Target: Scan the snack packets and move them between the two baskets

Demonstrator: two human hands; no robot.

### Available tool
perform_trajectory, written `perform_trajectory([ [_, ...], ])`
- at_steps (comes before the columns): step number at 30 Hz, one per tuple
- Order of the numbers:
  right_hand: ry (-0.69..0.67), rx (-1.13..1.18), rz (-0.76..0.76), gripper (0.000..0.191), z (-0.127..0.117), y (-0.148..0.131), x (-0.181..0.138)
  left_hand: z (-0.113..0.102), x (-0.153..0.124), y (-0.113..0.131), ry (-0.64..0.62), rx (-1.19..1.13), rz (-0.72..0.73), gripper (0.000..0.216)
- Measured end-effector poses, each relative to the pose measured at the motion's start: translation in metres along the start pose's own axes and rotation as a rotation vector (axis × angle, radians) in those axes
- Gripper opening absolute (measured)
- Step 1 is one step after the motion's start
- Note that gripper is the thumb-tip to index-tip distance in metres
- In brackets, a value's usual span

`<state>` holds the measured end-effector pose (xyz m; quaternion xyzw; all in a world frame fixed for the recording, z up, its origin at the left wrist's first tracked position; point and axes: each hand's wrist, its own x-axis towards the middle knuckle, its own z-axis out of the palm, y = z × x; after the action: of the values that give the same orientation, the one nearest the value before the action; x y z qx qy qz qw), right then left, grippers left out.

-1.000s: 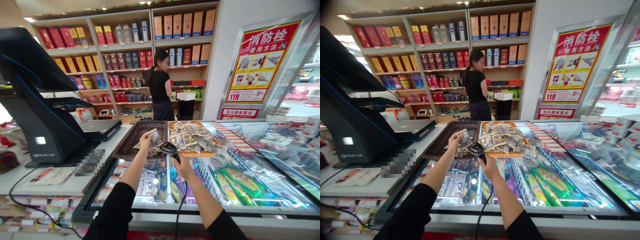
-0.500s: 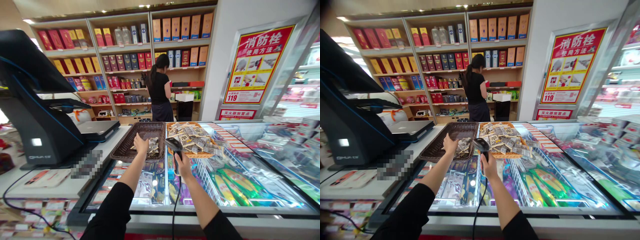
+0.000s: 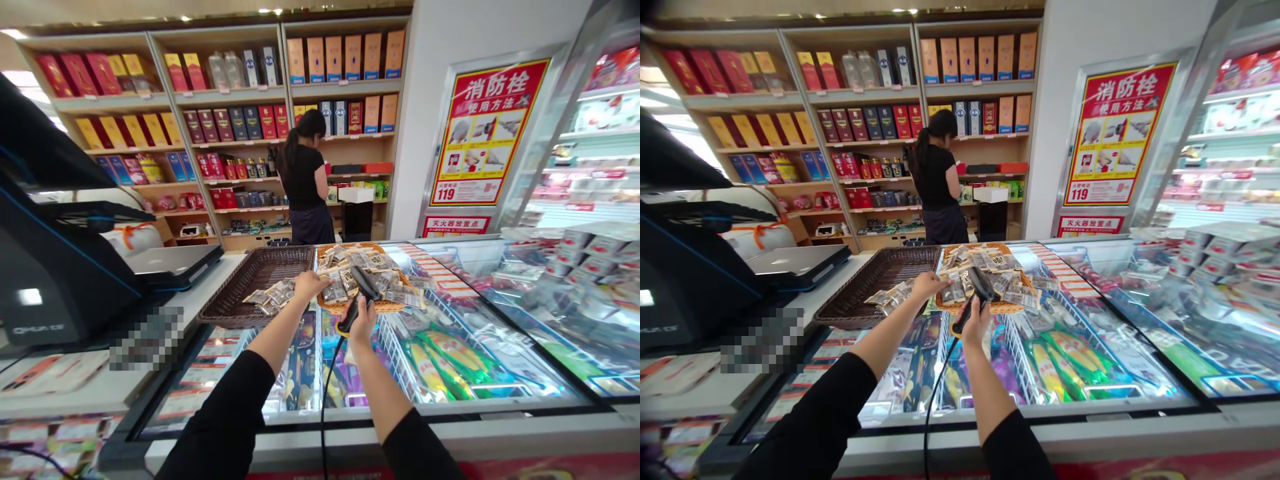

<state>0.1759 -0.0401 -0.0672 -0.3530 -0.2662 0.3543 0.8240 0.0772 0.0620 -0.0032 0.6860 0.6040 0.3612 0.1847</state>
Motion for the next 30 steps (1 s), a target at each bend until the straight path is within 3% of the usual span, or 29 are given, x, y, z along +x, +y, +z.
perform_trajectory([
  [3, -0.023, -0.014, 0.005, 0.032, 0.003, -0.002, -0.003, -0.007, 0.0, -0.006, -0.046, -0.252, 0.042, 0.035],
  [6, -0.081, -0.037, -0.011, 0.031, 0.005, -0.005, -0.008, -0.02, 0.004, -0.013, -0.065, -0.554, -0.048, 0.033],
  [8, -0.16, -0.094, -0.03, 0.029, 0.005, -0.006, -0.013, -0.032, 0.009, -0.022, -0.002, -0.689, -0.123, 0.031],
  [12, -0.425, -0.402, -0.156, 0.022, 0.005, -0.008, -0.024, -0.058, 0.012, -0.06, 0.152, -0.575, -0.101, 0.03],
  [15, -0.574, -0.6, -0.292, 0.014, 0.007, -0.01, -0.031, -0.067, 0.009, -0.088, 0.173, -0.518, -0.054, 0.034],
  [17, -0.626, -0.653, -0.296, 0.012, 0.008, -0.01, -0.033, -0.067, 0.007, -0.098, 0.193, -0.552, -0.054, 0.039],
  [25, -0.586, -0.511, -0.075, 0.011, 0.003, -0.001, -0.031, -0.057, 0.011, -0.096, 0.143, -0.639, -0.022, 0.041],
  [30, -0.555, -0.474, 0.029, 0.012, 0.002, 0.0, -0.031, -0.059, 0.007, -0.094, 0.189, -0.642, -0.037, 0.034],
])
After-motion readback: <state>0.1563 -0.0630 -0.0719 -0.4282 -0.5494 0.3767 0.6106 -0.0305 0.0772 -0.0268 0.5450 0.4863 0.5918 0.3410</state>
